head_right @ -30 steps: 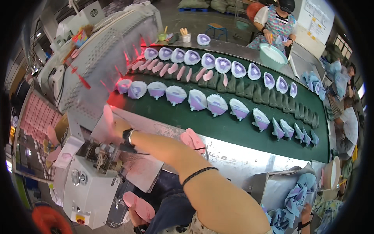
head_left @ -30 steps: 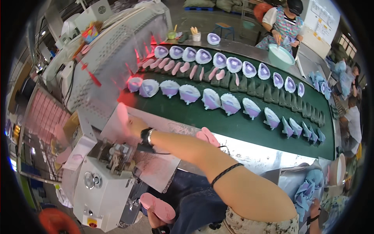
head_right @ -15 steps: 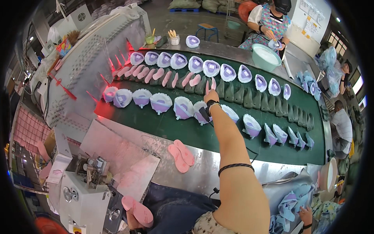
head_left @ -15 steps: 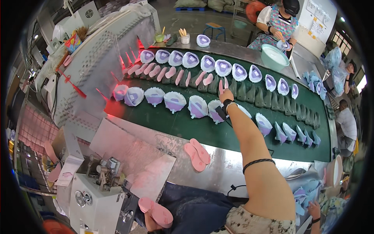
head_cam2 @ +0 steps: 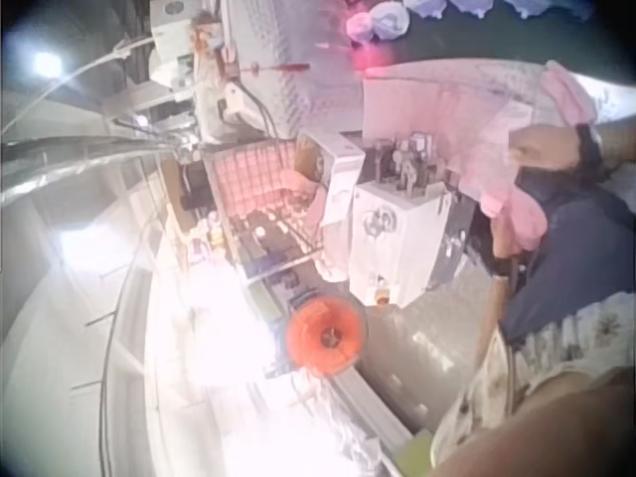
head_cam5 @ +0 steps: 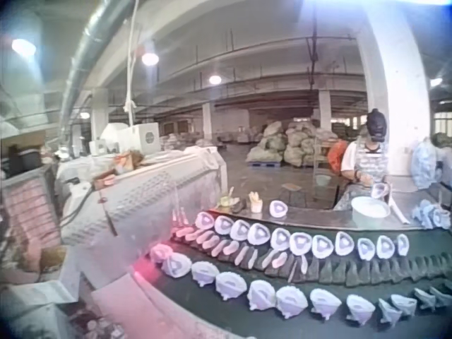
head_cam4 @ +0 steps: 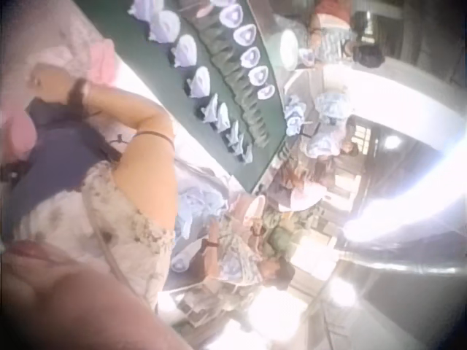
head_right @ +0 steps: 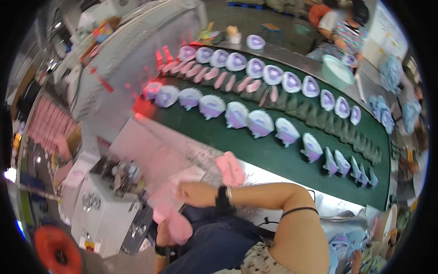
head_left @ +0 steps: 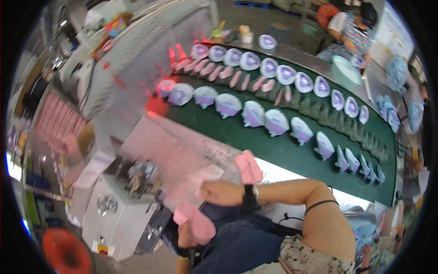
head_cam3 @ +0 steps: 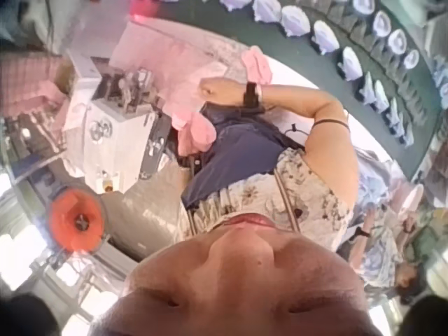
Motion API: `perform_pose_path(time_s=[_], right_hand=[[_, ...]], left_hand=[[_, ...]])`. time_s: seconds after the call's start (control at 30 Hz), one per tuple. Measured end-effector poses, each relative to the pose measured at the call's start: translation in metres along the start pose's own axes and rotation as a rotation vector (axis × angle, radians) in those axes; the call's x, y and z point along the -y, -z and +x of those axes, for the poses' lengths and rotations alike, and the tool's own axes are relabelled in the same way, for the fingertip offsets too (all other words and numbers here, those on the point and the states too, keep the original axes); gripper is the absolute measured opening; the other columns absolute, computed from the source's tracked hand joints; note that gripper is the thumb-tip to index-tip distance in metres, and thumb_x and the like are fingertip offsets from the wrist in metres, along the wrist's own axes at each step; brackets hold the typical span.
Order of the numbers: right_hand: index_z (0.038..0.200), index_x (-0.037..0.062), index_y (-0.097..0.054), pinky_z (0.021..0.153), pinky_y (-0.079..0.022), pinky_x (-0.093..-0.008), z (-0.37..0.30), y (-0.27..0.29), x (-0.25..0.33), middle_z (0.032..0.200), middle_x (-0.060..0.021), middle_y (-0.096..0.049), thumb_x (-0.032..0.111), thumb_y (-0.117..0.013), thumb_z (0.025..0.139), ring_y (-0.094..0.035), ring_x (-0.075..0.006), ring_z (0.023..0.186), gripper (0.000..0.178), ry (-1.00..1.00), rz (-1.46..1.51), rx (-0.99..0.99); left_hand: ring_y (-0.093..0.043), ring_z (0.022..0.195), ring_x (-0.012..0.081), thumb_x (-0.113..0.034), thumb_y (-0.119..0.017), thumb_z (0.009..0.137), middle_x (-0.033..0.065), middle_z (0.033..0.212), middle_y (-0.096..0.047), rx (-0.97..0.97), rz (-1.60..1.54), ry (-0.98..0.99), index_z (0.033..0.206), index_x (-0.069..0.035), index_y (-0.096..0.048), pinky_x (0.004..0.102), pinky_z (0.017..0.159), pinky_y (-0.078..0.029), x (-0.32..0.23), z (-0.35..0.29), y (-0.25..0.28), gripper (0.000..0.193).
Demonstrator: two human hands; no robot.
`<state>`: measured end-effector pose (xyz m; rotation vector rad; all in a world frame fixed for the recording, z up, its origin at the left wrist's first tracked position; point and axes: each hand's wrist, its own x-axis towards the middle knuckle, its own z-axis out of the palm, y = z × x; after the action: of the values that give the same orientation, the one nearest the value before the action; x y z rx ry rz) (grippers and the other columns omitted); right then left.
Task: The worker is using an industrial machine to press or stitch shoe soles and insoles, then placing them onto a conveyor belt for further processing.
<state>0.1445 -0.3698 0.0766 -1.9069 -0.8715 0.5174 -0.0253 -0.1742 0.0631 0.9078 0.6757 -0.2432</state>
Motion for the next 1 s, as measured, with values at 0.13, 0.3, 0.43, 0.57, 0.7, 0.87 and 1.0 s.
perform_pose_path(time_s=[0.13,0.3,0.43,0.57,0.7,0.87,1.0], right_hand=[[0.101,0.0021,-0.059,0.078,-0.047,-0.0392,-0.021,-0.047,0.056,0.095,-0.0163,-0.060,0.031,-0.054,0.088,-0.058,-0.0323,0.090,0.033,0.078,0.000,0.045],[0.096,0.0001,-0.060,0.062,-0.049,-0.0349,0.024,-0.076,0.020,0.075,-0.0165,-0.064,0.016,-0.059,0.081,-0.062,-0.0323,0.067,0.021,-0.059,0.012,-0.094],[0.102,0.0010,-0.059,0.059,-0.048,-0.0285,0.107,-0.076,0.003,0.077,-0.0095,-0.063,0.014,-0.064,0.077,-0.060,-0.0173,0.065,0.028,-0.020,0.486,-0.249],[0.110,0.0007,-0.054,0.064,-0.049,-0.0326,0.189,-0.085,-0.026,0.080,-0.0139,-0.063,0.012,-0.062,0.077,-0.063,-0.0217,0.072,0.036,-0.007,0.083,-0.342],[0.108,-0.0018,-0.052,0.074,-0.048,-0.0423,0.193,-0.068,0.003,0.092,-0.0212,-0.062,0.014,-0.061,0.076,-0.060,-0.0359,0.086,0.036,-0.066,-0.055,-0.280],[0.103,-0.0019,-0.056,0.080,-0.048,-0.0446,0.180,-0.035,0.033,0.099,-0.0236,-0.062,0.019,-0.062,0.078,-0.059,-0.0383,0.095,0.033,0.186,-0.581,-0.441],[0.092,0.0016,-0.061,0.071,-0.050,-0.0430,0.212,-0.065,-0.012,0.083,-0.0195,-0.065,0.022,-0.059,0.083,-0.063,-0.0365,0.084,0.023,-0.115,-0.398,-0.461]], left_hand=[[-0.062,0.087,0.0165,-0.017,-0.056,0.092,0.0052,0.098,-0.064,-0.136,0.125,-0.214,0.111,0.002,-0.057,0.0274,0.073,-0.051,-0.005,-0.001,0.002,0.027],[-0.058,0.105,0.0243,-0.023,-0.046,0.095,0.0164,0.119,-0.057,0.048,-0.154,-0.068,0.127,0.004,-0.044,0.0348,0.089,-0.049,-0.021,-0.028,0.026,0.042],[-0.052,0.115,0.0289,-0.015,-0.048,0.090,0.0193,0.124,-0.054,0.085,-0.386,-0.005,0.129,0.005,-0.041,0.0388,0.099,-0.042,-0.010,-0.051,0.045,0.045],[-0.051,0.118,0.0307,-0.011,-0.051,0.084,0.0225,0.127,-0.051,0.112,-0.415,0.030,0.132,0.005,-0.038,0.0401,0.103,-0.039,-0.004,-0.065,0.049,0.052],[-0.051,0.117,0.0311,-0.012,-0.053,0.083,0.0237,0.126,-0.051,0.119,-0.422,-0.001,0.132,0.005,-0.037,0.0397,0.102,-0.040,0.000,-0.077,0.056,0.054],[-0.054,0.114,0.0298,-0.013,-0.054,0.084,0.0207,0.123,-0.055,0.062,-0.364,-0.049,0.129,0.004,-0.041,0.0391,0.099,-0.042,0.012,-0.081,0.076,0.050],[-0.058,0.108,0.0274,-0.018,-0.054,0.087,0.0149,0.117,-0.059,-0.077,-0.340,-0.051,0.124,0.002,-0.047,0.0383,0.095,-0.045,0.022,-0.081,0.090,0.043]])
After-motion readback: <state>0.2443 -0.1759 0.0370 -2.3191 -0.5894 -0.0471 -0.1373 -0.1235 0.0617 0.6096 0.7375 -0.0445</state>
